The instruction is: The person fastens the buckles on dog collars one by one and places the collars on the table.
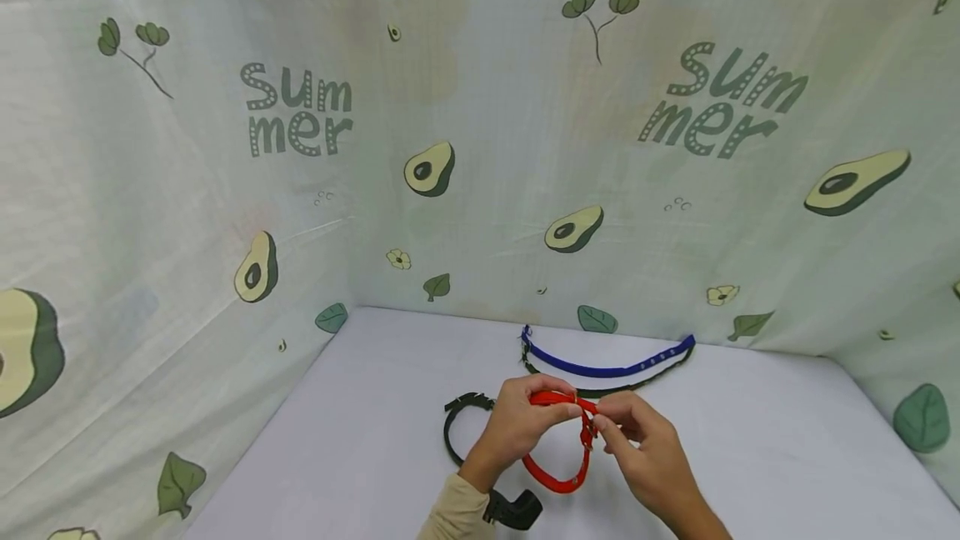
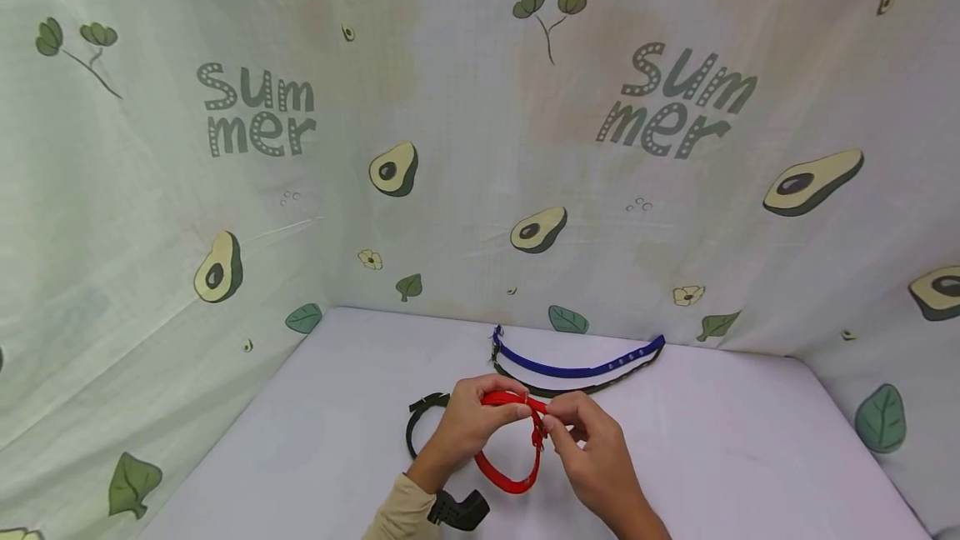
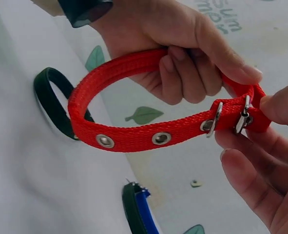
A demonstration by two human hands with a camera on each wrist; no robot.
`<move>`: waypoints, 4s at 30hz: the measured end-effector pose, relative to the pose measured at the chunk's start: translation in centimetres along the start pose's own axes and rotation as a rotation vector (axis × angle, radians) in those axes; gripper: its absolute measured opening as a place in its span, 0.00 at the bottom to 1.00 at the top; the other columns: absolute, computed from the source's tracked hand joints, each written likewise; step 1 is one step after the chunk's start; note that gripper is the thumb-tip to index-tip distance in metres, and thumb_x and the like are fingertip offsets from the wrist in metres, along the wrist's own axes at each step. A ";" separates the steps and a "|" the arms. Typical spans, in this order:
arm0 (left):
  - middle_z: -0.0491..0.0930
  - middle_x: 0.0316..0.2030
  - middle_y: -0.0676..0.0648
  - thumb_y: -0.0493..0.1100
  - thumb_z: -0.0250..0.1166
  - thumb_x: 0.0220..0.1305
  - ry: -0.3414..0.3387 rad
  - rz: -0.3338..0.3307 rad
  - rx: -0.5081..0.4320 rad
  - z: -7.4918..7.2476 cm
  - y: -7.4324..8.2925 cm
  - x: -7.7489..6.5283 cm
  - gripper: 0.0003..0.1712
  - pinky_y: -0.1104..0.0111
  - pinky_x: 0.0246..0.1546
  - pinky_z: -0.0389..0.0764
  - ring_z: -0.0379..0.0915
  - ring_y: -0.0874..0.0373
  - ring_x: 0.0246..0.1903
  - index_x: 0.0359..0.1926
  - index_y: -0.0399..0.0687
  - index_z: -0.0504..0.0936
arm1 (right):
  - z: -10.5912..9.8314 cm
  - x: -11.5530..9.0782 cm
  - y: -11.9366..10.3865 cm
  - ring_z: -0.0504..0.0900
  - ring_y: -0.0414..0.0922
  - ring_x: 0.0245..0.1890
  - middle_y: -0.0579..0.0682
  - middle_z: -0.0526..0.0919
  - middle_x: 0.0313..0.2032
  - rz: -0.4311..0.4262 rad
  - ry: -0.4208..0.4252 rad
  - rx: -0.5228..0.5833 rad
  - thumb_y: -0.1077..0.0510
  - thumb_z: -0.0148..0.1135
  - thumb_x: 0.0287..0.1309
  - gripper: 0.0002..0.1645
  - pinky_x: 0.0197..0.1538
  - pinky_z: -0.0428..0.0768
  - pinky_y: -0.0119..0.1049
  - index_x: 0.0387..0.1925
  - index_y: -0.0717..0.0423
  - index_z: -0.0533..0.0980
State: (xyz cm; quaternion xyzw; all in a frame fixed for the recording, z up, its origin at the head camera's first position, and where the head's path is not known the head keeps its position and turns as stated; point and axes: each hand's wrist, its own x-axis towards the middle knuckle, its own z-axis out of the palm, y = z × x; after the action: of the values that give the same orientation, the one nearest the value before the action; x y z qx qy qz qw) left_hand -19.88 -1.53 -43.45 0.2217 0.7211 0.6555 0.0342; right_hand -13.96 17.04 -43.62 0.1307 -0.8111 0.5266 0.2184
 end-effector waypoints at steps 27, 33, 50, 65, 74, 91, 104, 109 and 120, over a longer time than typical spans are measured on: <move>0.86 0.38 0.51 0.45 0.72 0.62 0.027 -0.029 -0.127 0.8 -0.1 -0.2 0.13 0.67 0.40 0.81 0.80 0.58 0.38 0.46 0.45 0.85 | 1.0 -0.5 0.5 0.85 0.40 0.31 0.42 0.83 0.37 0.032 0.135 -0.024 0.68 0.68 0.60 0.13 0.35 0.84 0.33 0.45 0.53 0.79; 0.86 0.38 0.51 0.46 0.72 0.62 0.033 -0.028 -0.132 0.9 -0.2 0.0 0.14 0.68 0.40 0.81 0.80 0.58 0.38 0.46 0.47 0.85 | 0.9 -0.3 0.4 0.85 0.40 0.31 0.44 0.84 0.37 0.013 0.156 -0.038 0.68 0.69 0.59 0.14 0.36 0.84 0.31 0.46 0.55 0.78; 0.81 0.27 0.52 0.46 0.72 0.62 0.035 -0.071 -0.228 1.7 0.2 0.2 0.14 0.72 0.24 0.69 0.67 0.62 0.24 0.46 0.47 0.83 | 0.7 -0.6 -0.5 0.81 0.38 0.35 0.48 0.82 0.40 0.071 0.163 -0.102 0.65 0.72 0.57 0.24 0.34 0.82 0.31 0.55 0.56 0.75; 0.77 0.26 0.52 0.44 0.70 0.64 0.045 -0.082 -0.279 1.1 -0.2 -0.2 0.13 0.75 0.18 0.64 0.60 0.62 0.18 0.48 0.46 0.82 | 2.0 -0.8 -0.1 0.81 0.37 0.26 0.44 0.81 0.31 0.017 0.206 -0.169 0.69 0.74 0.51 0.27 0.28 0.82 0.32 0.54 0.53 0.79; 0.74 0.25 0.53 0.44 0.67 0.67 0.018 -0.061 -0.292 1.2 -0.2 0.0 0.13 0.75 0.20 0.67 0.61 0.62 0.19 0.50 0.46 0.82 | 1.4 -0.4 0.5 0.81 0.37 0.25 0.42 0.82 0.32 -0.007 0.198 -0.160 0.71 0.73 0.51 0.26 0.28 0.82 0.33 0.53 0.54 0.81; 0.70 0.23 0.50 0.39 0.60 0.69 0.009 0.003 -0.275 1.1 -1.0 -0.2 0.13 0.75 0.21 0.68 0.62 0.62 0.19 0.53 0.41 0.75 | 1.5 -0.6 0.9 0.78 0.38 0.24 0.42 0.80 0.32 0.047 0.154 -0.162 0.69 0.70 0.57 0.22 0.27 0.81 0.31 0.53 0.53 0.83; 0.68 0.18 0.52 0.41 0.62 0.69 -0.007 -0.076 -0.180 1.0 -1.6 -0.5 0.11 0.73 0.19 0.65 0.62 0.61 0.17 0.50 0.42 0.76 | 1.3 -0.2 1.3 0.80 0.44 0.24 0.51 0.81 0.28 0.294 0.054 0.007 0.60 0.64 0.67 0.15 0.28 0.82 0.34 0.54 0.51 0.83; 0.71 0.18 0.51 0.42 0.63 0.69 -0.045 -0.107 -0.101 0.3 -2.0 -0.8 0.11 0.72 0.20 0.69 0.67 0.61 0.17 0.50 0.47 0.78 | 1.6 0.0 1.9 0.80 0.46 0.25 0.53 0.82 0.28 0.427 -0.001 -0.008 0.57 0.64 0.68 0.17 0.28 0.81 0.34 0.57 0.51 0.81; 0.82 0.26 0.55 0.45 0.68 0.66 0.035 -0.124 0.205 -0.5 -3.2 -1.8 0.09 0.70 0.22 0.77 0.76 0.63 0.23 0.47 0.54 0.86 | 2.2 -0.2 3.0 0.80 0.45 0.24 0.53 0.81 0.29 0.492 -0.030 -0.011 0.56 0.68 0.63 0.17 0.25 0.79 0.35 0.52 0.55 0.82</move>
State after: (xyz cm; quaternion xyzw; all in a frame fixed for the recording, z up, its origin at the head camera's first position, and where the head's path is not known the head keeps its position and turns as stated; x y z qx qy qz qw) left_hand -19.29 -2.79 -46.93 0.1677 0.7971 0.5788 0.0394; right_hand -15.57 16.28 -46.92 -0.0640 -0.8245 0.5576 0.0724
